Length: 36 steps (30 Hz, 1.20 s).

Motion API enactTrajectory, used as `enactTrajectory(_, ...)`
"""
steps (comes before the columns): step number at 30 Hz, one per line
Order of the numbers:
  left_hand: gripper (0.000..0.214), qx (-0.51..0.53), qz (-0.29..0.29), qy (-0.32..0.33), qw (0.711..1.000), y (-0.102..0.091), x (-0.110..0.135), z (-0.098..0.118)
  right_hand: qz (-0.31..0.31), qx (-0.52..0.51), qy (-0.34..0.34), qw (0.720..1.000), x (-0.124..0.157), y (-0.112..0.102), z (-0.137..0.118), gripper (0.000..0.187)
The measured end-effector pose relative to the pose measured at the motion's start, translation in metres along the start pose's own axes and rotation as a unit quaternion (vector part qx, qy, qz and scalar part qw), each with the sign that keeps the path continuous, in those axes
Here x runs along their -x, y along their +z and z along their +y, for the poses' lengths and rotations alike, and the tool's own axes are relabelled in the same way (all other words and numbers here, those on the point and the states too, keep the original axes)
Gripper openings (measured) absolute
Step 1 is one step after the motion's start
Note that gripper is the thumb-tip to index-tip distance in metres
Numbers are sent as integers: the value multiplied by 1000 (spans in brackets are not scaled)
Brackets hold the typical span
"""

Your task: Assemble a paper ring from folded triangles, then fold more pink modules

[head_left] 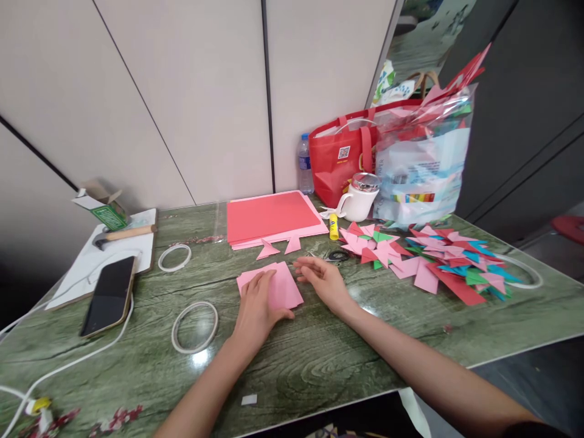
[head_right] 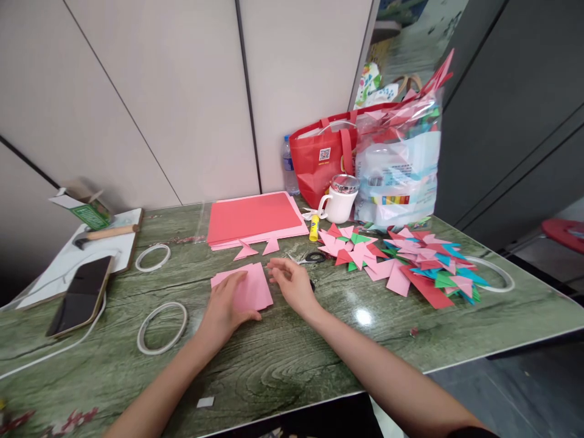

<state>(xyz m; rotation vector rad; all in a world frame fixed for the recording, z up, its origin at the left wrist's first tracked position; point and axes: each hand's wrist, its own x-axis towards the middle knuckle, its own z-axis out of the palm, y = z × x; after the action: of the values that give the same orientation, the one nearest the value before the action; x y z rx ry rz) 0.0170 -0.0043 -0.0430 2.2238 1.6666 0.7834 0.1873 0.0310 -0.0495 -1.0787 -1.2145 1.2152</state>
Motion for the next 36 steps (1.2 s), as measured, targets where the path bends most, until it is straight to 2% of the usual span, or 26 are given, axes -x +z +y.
enactTrajectory(4, 77, 20, 4, -13, 1000, 2, 1, -1, -53, 137, -53, 988, 2, -2, 6, 20)
enactTrajectory(8, 65, 39, 19, -1, 999, 3, 3, -3, -67, 189, -106, 974, 8, 1, 4, 23)
enactTrajectory(10, 59, 44, 25, 7, 999, 4, 3, -3, -61, 176, -112, 976, 9, 2, 2, 22)
enactTrajectory(16, 55, 56, 13, 0, 998, 1, 3, 0, -42, 72, -41, 996, 5, 1, 3, 21)
enactTrajectory(19, 54, 56, 18, -6, 998, -1, 2, 2, -29, 97, -59, 993, 3, 0, 7, 20)
enactTrajectory(25, 40, 55, 28, -40, 997, -3, 0, 3, -95, 118, -80, 985, 3, -2, 14, 34)
enactTrajectory(31, 30, 42, 30, -22, 998, -1, 0, -1, -100, 141, -89, 981, 5, -1, 9, 40)
enactTrajectory(34, 27, 37, 32, -15, 999, 0, 0, -2, -113, 107, -69, 985, 8, 3, 4, 34)
enactTrajectory(36, 27, 42, 33, -16, 998, 0, 0, -3, -117, 79, -59, 988, 9, 5, 2, 22)
